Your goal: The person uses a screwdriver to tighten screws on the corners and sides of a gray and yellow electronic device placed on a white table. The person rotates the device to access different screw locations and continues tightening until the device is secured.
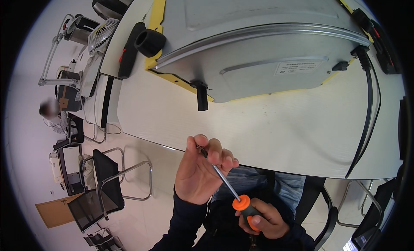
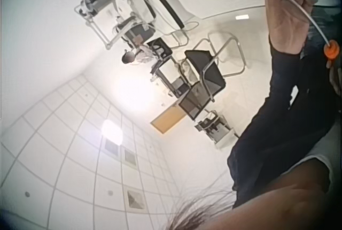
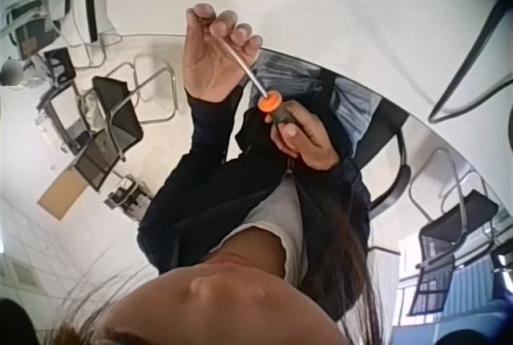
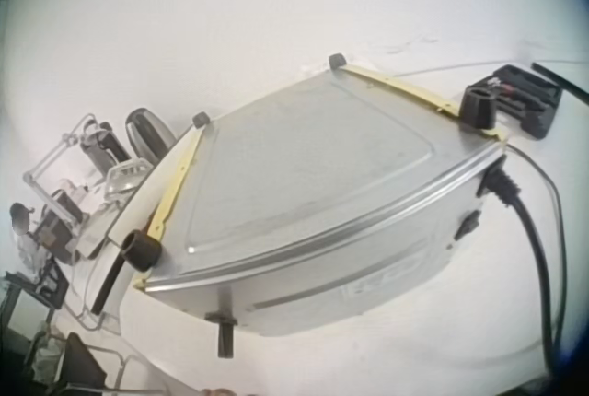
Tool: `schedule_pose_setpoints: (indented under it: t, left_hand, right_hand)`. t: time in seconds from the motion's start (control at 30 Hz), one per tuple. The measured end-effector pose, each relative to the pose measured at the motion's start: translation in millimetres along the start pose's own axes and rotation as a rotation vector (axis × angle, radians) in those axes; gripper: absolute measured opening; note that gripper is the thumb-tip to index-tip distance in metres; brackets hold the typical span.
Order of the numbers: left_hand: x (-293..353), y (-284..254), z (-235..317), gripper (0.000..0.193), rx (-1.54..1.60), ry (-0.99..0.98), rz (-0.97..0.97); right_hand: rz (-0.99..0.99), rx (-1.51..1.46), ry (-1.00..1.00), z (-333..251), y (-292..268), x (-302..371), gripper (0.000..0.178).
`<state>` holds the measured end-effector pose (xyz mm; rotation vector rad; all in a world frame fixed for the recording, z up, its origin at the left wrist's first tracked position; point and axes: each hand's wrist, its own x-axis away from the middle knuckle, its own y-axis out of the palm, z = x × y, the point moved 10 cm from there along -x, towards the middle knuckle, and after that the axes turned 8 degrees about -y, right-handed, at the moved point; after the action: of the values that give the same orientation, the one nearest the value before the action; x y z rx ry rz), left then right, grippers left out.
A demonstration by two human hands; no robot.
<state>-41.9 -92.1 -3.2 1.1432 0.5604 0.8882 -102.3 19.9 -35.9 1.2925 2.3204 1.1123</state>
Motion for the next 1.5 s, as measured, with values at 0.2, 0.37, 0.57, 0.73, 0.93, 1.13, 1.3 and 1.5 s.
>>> schedule_pose_setpoints:
  t: [0.2,0.37,0.57,0.73,0.93,1.13,1.3,1.5]
  left_hand:
    - [-2,2,-1,0.033,0.024,-0.003,-0.006]
    - [0,5,0,0.032,0.032,0.013,-0.032]
    - [-1,7,-1,0.032,0.037,0.023,-0.039]
    - [0,11,-1,0.032,0.000,0.018,-0.068]
    - [2,10,2,0.032,-0.055,0.043,-0.043]
    - [2,10,1,0.032,-0.042,0.036,-0.041]
    - [2,9,1,0.032,-0.044,0.037,-0.036]
    - [1,8,1,0.032,-0.038,0.028,-0.018]
  right_hand:
    - [-0.007,0.002,-0.018,-2,0,-1,0.042]
    - [0.000,0.001,-0.014,-2,1,-2,0.041]
    - [-0.029,-0.004,-0.032,-4,3,-3,0.040]
    - [-0.026,-0.006,-0.049,-4,4,-2,0.040]
    - [-0.017,0.057,-0.081,-5,3,-2,0.040]
    - [-0.009,0.079,-0.104,-7,3,-2,0.040]
    - [-0.006,0.084,-0.092,-8,3,-2,0.040]
    - [-0.006,0.086,-0.091,-8,3,-2,0.039]
